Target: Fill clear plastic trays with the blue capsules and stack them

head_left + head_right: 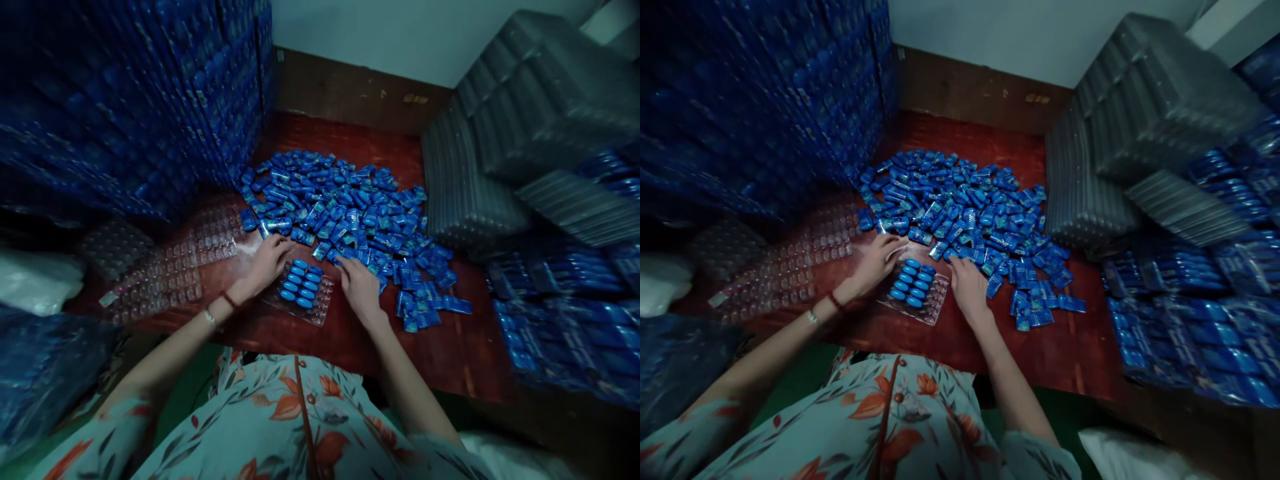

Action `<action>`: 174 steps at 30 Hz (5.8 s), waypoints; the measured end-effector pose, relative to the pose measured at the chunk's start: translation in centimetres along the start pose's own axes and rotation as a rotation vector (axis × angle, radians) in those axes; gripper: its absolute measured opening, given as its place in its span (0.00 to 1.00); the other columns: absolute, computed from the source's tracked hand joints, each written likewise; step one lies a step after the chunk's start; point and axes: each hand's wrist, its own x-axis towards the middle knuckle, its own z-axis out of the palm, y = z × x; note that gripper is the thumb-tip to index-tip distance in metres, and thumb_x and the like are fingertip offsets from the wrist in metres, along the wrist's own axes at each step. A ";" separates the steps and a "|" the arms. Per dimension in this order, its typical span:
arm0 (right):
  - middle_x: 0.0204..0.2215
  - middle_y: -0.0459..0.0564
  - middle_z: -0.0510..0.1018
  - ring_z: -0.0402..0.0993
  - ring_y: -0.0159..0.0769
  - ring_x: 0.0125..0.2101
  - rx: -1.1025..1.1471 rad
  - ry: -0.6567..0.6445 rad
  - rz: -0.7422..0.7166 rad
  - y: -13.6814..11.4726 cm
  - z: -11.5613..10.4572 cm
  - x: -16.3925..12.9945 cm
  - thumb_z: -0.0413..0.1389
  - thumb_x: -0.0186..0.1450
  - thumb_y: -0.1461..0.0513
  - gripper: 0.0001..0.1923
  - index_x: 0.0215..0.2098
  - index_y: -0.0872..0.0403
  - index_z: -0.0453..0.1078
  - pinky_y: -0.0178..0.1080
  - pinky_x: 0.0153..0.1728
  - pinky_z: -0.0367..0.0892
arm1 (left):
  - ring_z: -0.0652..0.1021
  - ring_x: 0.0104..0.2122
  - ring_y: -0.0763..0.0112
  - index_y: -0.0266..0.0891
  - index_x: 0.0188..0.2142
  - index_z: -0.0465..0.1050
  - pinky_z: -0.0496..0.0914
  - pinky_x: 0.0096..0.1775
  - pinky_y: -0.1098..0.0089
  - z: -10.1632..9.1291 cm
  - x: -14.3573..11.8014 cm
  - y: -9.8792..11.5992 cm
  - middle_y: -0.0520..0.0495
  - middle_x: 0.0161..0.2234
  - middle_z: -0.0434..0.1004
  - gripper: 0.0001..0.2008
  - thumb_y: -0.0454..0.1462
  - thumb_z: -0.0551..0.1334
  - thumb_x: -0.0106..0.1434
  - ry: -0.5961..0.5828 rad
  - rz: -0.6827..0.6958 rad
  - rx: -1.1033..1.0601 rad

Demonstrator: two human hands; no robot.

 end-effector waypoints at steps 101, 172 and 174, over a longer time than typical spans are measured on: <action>0.24 0.47 0.76 0.75 0.36 0.22 1.010 -0.156 0.374 6.1 2.5 -0.5 0.55 0.57 0.53 0.24 0.49 0.56 0.69 0.39 0.26 0.72 | 0.73 0.39 0.66 0.38 0.40 0.69 0.68 0.42 0.66 -1.5 1.4 -4.0 0.46 0.37 0.73 0.08 0.37 0.58 0.61 0.084 -0.126 -0.320; 0.39 0.48 0.72 0.71 0.35 0.36 0.851 0.155 -0.034 4.3 -1.8 0.6 0.49 0.66 0.56 0.12 0.46 0.50 0.65 0.37 0.34 0.69 | 0.74 0.39 0.68 0.39 0.52 0.65 0.71 0.41 0.67 -3.7 -2.3 -5.8 0.45 0.42 0.70 0.17 0.38 0.55 0.64 0.246 -0.146 -0.045; 0.37 0.47 0.73 0.72 0.33 0.34 0.913 0.175 0.050 3.8 -0.6 -2.5 0.54 0.63 0.56 0.14 0.46 0.50 0.64 0.35 0.33 0.70 | 0.75 0.38 0.68 0.41 0.51 0.67 0.72 0.40 0.67 -4.4 -5.3 -5.2 0.46 0.40 0.71 0.16 0.39 0.58 0.63 0.352 -0.261 -0.113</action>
